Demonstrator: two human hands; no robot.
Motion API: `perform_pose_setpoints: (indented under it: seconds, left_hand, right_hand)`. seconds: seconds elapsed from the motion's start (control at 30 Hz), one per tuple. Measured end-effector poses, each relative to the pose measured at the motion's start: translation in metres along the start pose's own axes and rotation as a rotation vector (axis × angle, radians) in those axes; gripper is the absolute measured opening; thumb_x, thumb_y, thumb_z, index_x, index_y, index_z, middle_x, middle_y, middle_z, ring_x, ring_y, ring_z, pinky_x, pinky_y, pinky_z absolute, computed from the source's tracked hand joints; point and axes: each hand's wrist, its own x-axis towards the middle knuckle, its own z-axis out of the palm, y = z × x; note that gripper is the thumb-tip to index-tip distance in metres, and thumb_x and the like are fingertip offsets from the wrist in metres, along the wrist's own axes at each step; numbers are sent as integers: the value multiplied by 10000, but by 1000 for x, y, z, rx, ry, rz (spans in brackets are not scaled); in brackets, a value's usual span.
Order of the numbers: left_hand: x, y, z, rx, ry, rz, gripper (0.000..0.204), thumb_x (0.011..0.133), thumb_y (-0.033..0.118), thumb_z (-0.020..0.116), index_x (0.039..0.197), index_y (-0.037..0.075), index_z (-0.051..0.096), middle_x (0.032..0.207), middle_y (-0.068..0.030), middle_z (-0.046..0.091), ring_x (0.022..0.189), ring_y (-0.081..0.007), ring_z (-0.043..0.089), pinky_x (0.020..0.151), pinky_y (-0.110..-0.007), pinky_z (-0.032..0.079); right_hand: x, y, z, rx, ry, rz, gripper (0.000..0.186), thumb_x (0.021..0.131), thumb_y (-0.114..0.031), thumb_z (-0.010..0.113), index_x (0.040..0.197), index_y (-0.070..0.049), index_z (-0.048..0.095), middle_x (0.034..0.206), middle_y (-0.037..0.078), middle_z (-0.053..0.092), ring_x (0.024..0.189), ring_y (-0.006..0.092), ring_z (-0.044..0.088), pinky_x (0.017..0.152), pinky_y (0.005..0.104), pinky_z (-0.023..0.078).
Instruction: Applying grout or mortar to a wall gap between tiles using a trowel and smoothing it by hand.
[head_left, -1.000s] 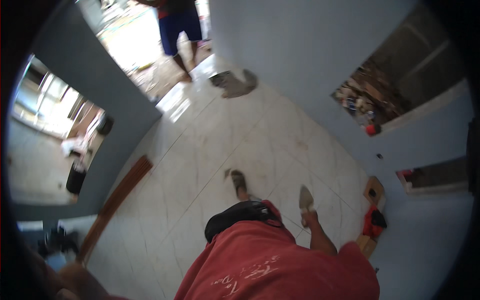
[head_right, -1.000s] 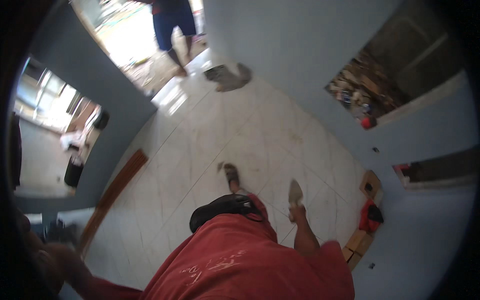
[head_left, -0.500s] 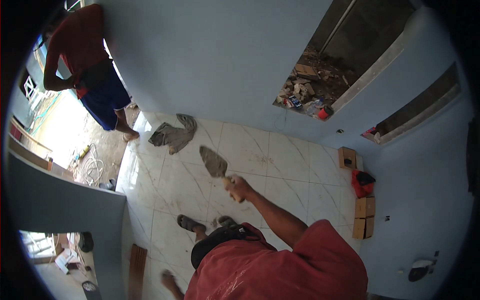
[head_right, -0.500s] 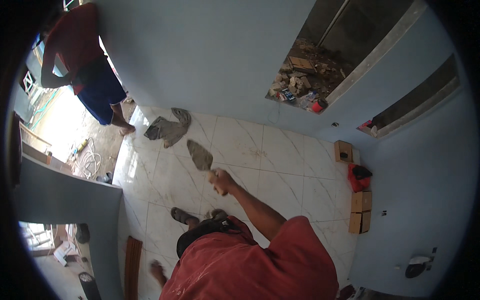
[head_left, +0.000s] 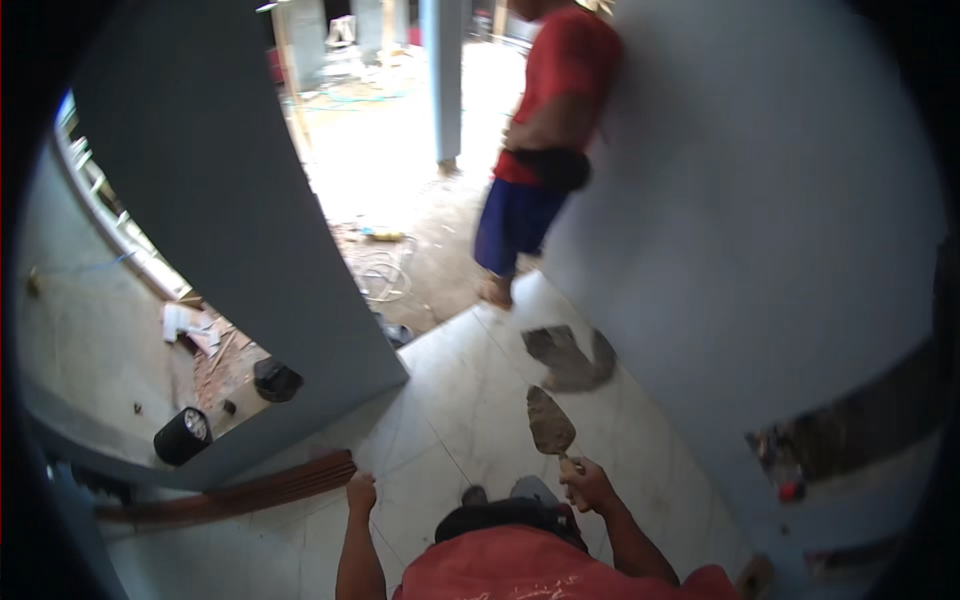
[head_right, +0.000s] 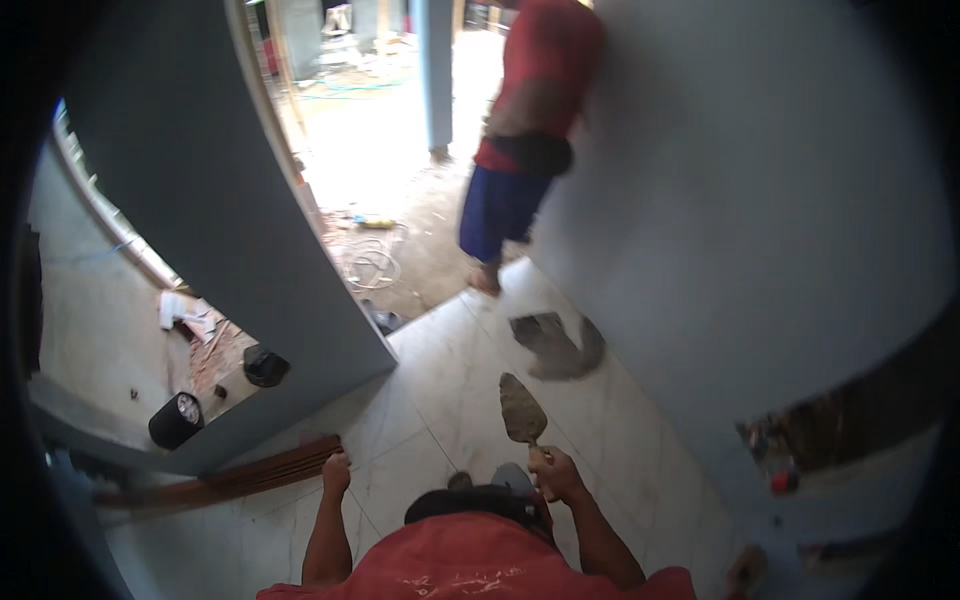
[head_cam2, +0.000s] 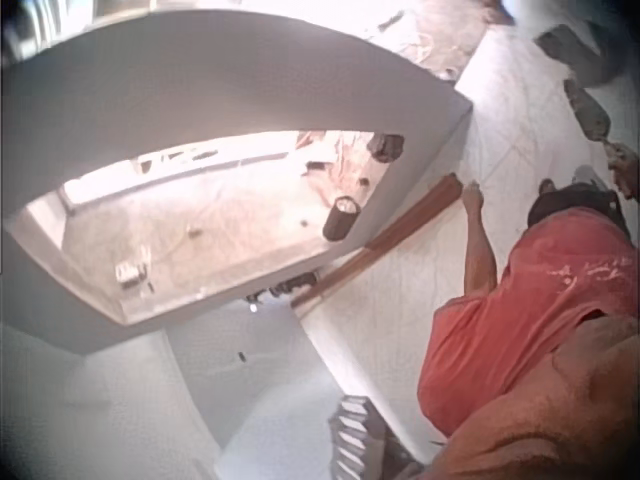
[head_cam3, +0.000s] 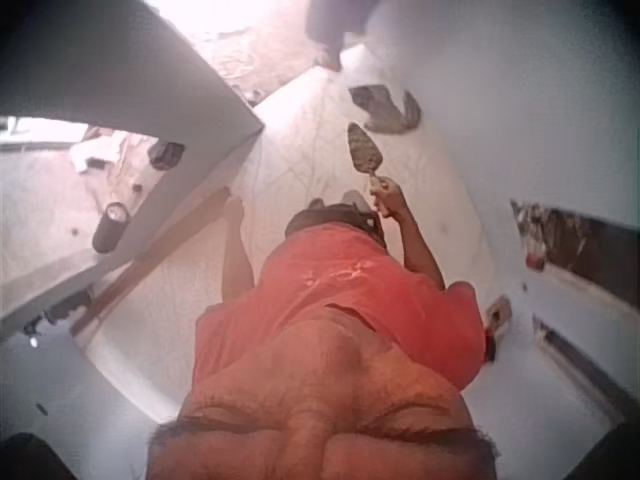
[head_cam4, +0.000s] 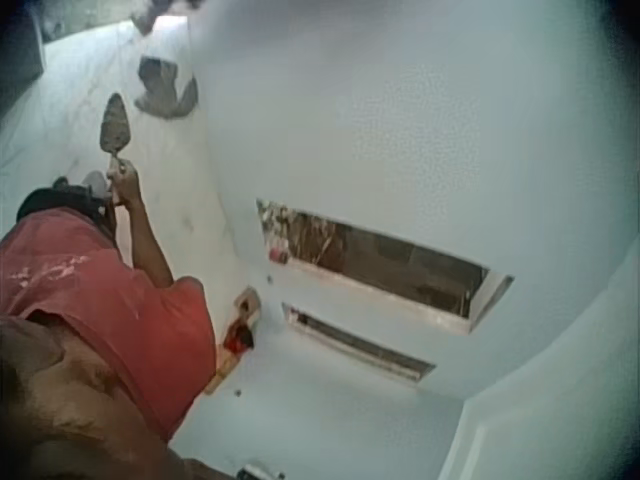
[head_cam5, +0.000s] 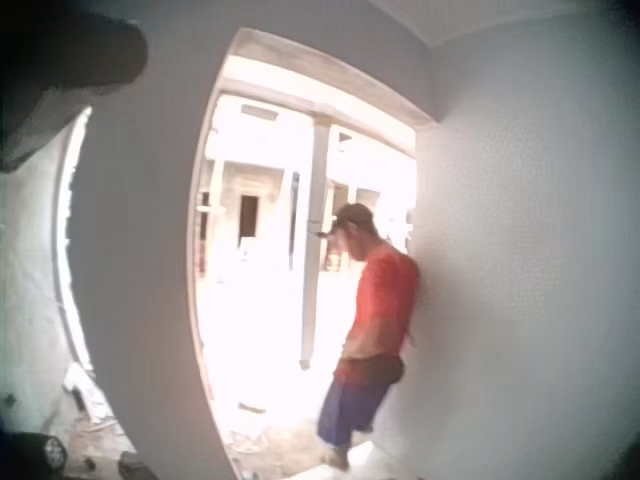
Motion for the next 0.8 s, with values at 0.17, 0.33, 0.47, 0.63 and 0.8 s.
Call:
perform_pose_setpoints:
  seconds: [0.17,0.33,0.47,0.63,0.8]
  left_hand:
    - [55,31,-9,113,-46,-195,398,892,304,382,808,-6,617,803,-232,594,792,-401,564,718,-472,432]
    - [38,-10,89,162,-110,-296,421,883,330,366,790,29,645,830,-193,619,794,-365,587,736,-434,457]
    - [-2,-22,124,237,-433,-331,292,842,254,418,828,49,627,859,-167,617,755,-340,591,705,-416,467]
    - [-14,-9,180,-69,-324,-895,262,792,233,488,828,21,638,808,-161,632,785,-280,608,698,-377,469]
    - [61,55,148,-299,-198,-970,270,797,240,483,826,20,636,806,-166,629,771,-283,607,684,-383,466]
  right_hand:
    - [88,-98,25,-154,-208,-16,430,705,-111,619,1089,17,473,727,98,555,502,162,545,411,301,460]
    - [187,-184,44,-163,-219,-82,388,699,-116,611,1045,2,484,695,72,526,477,136,528,379,273,447]
    - [275,-232,58,-219,-299,-107,430,712,-145,620,1078,22,469,707,83,544,487,147,542,388,278,453]
    - [388,-321,122,-302,-473,-73,393,740,-156,616,1064,21,478,720,94,547,493,147,532,404,290,453]
    - [486,-359,190,-101,-489,62,295,772,-154,589,991,11,482,733,83,538,511,155,525,409,290,451]
